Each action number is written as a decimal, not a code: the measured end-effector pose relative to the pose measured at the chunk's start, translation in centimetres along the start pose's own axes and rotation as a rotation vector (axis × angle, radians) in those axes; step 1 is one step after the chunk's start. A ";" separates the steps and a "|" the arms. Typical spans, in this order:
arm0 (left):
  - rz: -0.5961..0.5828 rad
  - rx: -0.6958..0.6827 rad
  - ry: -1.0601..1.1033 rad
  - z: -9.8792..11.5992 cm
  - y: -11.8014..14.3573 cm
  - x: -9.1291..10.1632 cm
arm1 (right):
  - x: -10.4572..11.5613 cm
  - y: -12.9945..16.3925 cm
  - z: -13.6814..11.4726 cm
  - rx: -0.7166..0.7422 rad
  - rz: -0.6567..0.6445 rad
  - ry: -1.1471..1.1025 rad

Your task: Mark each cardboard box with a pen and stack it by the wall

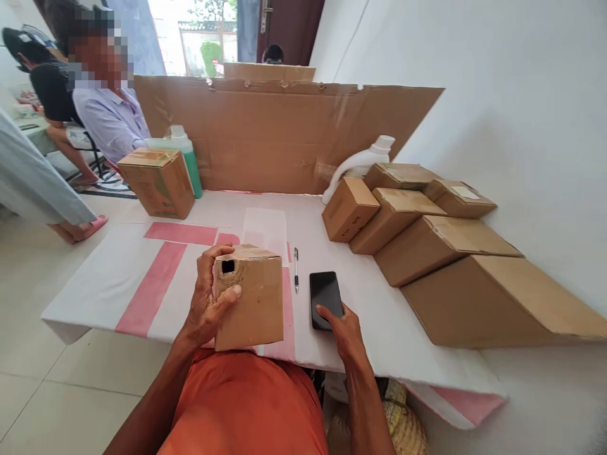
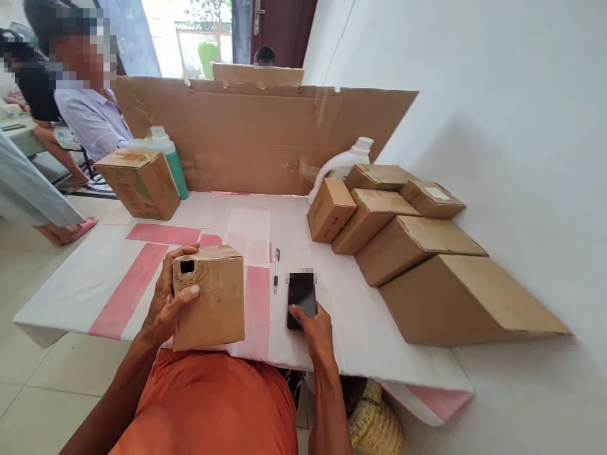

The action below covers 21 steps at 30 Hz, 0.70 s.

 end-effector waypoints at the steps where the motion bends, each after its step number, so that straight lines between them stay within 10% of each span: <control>1: 0.006 0.004 -0.002 -0.1 0.0 0.1 | -0.5 0.9 0.5 -0.026 -0.094 -0.169; 6: 0.005 0.003 0.011 0.0 -0.3 0.3 | -1.6 7.2 -0.2 -0.153 -0.448 -0.780; 15: -0.010 -0.024 -0.021 0.6 0.1 0.1 | -6.1 19.1 -9.9 0.089 -0.938 -0.788; 21: 0.053 -0.089 -0.107 1.4 0.6 0.7 | -10.7 19.9 -10.9 0.271 -0.980 -0.665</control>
Point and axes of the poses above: each hand's wrist, its own y-axis away from the middle knuckle, its own x-axis out of the back of the hand, z = x × y, the point moved 9 cm from there along -y, towards the middle knuckle, and after that the axes turned 13 degrees about -x, right-handed, at the moved point
